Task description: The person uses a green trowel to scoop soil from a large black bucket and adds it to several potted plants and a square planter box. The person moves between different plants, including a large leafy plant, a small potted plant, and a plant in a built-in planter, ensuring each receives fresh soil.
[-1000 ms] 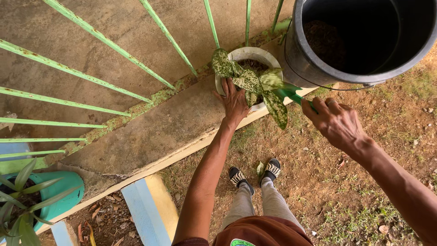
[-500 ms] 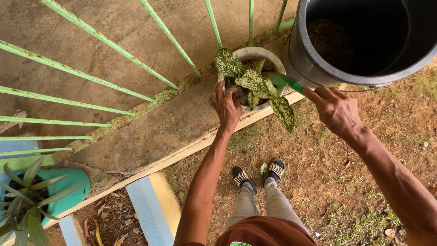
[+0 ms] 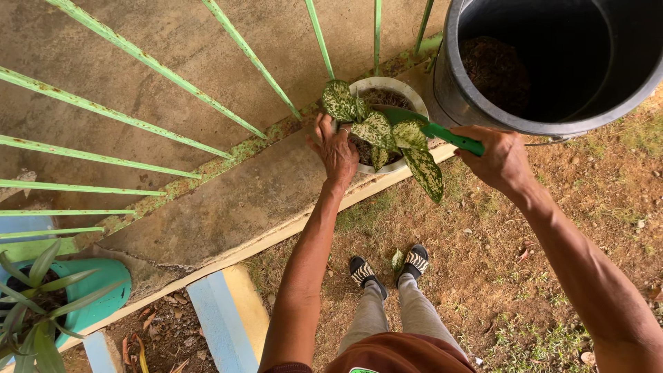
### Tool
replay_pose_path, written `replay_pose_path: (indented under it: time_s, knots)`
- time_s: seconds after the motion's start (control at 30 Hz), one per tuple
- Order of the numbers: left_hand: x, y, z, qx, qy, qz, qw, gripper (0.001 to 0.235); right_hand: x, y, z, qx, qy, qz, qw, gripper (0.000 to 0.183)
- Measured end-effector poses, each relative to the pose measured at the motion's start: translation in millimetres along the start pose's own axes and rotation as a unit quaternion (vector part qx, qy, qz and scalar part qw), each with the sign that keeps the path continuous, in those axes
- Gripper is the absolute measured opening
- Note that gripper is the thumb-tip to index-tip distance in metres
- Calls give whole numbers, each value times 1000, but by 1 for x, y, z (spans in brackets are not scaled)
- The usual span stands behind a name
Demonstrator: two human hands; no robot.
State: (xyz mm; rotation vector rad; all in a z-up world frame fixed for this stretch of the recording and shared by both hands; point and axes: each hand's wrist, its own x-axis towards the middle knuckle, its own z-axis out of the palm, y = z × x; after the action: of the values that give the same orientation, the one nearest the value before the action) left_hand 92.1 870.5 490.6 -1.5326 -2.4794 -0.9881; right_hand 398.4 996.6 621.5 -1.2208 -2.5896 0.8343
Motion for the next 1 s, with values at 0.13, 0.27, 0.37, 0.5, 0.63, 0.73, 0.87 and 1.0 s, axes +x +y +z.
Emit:
replay_pose_path:
  time_s: [0.13, 0.27, 0.37, 0.5, 0.63, 0.73, 0.87, 1.0]
  knots:
    - [-4, -11, 19, -39, -66, -28, 997, 27, 27, 3, 13, 47, 37, -51, 997, 33]
    - [-8, -21, 22, -24, -7, 38, 999, 19, 31, 0, 18, 39, 29, -20, 999, 30]
    - [-4, -28, 20, -3, -14, 48, 999, 26, 17, -1, 14, 32, 28, -30, 999, 31]
    - [5, -27, 26, 3, -34, 36, 999, 30, 14, -6, 15, 69, 9, -6, 998, 32]
    - [-5, -17, 16, 34, 14, 50, 998, 22, 12, -20, 20, 43, 69, -62, 995, 28]
    - [-16, 1, -2, 58, -11, 26, 998, 21, -1, -25, 8, -24, 93, -82, 992, 30]
    - [-26, 26, -21, 39, -52, 25, 998, 10, -19, -23, -10, -47, 87, -111, 989, 28]
    - [-35, 40, -27, -11, -60, 60, 996, 14, -34, -25, -21, -61, 83, -114, 988, 26]
